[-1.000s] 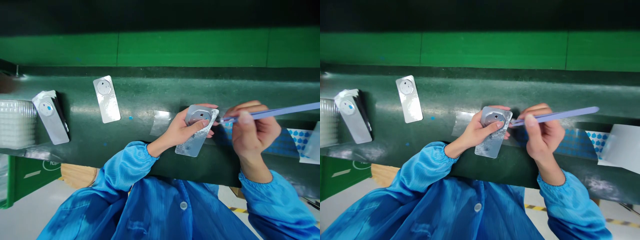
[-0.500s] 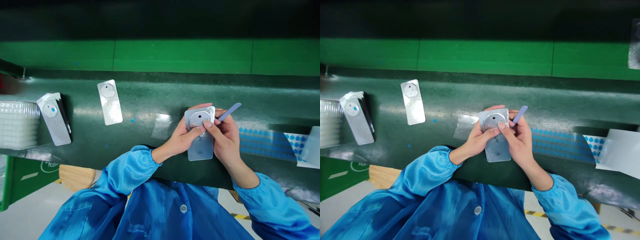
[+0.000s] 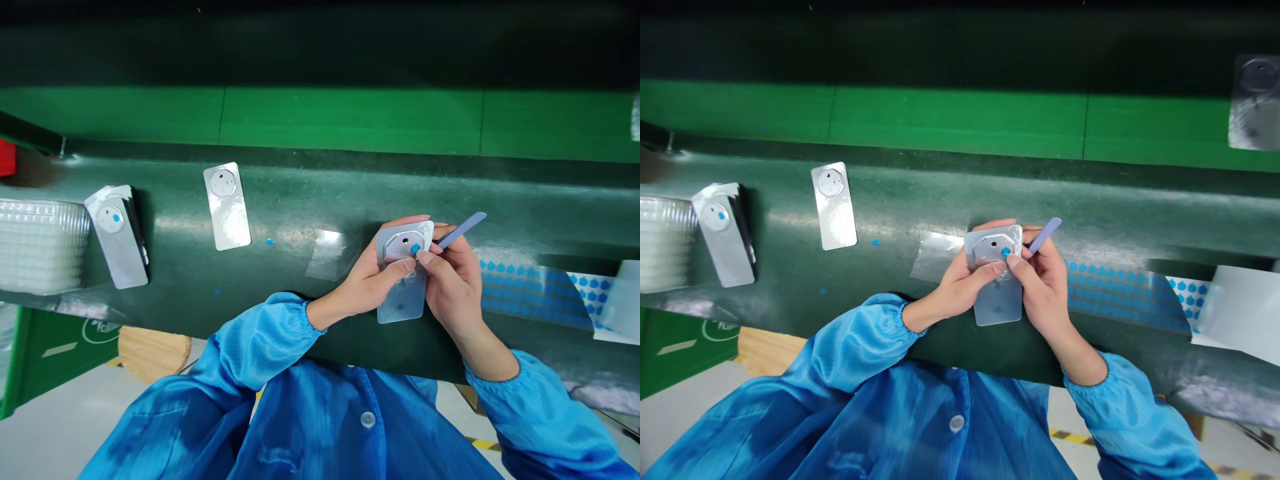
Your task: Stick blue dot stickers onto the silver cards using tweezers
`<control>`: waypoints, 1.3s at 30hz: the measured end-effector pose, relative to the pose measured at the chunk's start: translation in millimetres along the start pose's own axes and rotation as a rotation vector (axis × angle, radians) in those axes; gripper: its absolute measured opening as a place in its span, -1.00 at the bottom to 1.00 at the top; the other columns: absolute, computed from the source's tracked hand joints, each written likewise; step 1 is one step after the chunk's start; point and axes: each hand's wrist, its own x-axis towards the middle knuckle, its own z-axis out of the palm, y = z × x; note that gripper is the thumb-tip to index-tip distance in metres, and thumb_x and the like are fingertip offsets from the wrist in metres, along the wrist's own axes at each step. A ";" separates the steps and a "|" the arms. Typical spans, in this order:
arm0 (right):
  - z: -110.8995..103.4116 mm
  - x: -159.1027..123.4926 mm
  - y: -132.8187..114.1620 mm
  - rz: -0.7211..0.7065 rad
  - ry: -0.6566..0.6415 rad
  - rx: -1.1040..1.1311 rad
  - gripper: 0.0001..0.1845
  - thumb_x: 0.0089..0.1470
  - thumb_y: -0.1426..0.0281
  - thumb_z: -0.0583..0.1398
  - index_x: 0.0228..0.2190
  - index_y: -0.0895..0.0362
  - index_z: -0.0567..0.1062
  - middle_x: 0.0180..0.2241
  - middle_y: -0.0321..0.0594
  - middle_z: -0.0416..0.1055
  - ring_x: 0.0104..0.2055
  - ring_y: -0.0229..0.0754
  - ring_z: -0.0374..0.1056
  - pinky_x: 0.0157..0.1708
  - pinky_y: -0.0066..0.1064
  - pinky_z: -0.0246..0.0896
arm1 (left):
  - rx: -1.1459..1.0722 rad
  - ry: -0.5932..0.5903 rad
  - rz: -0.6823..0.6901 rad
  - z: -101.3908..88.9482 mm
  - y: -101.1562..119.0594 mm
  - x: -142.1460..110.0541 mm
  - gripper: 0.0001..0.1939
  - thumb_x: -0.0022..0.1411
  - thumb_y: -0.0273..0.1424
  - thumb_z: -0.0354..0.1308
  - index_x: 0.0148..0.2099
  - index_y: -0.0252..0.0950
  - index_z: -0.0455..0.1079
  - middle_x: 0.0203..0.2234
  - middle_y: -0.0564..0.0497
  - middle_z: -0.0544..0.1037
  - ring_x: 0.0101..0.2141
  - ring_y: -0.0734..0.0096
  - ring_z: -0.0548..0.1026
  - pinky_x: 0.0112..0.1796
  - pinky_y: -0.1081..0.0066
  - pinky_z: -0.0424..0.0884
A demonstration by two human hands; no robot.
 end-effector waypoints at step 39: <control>-20.4 19.3 -9.6 -0.745 0.443 -0.224 -0.74 0.53 0.14 0.30 -0.01 -0.19 0.84 -0.40 -0.19 0.51 -0.41 0.02 0.40 -0.39 -0.05 0.28 | -0.316 0.081 -0.327 -2.3 21.1 5.3 -0.36 0.27 -0.09 0.63 0.26 -0.28 0.60 -0.12 -0.18 0.83 -0.20 0.01 0.84 -0.13 0.11 0.80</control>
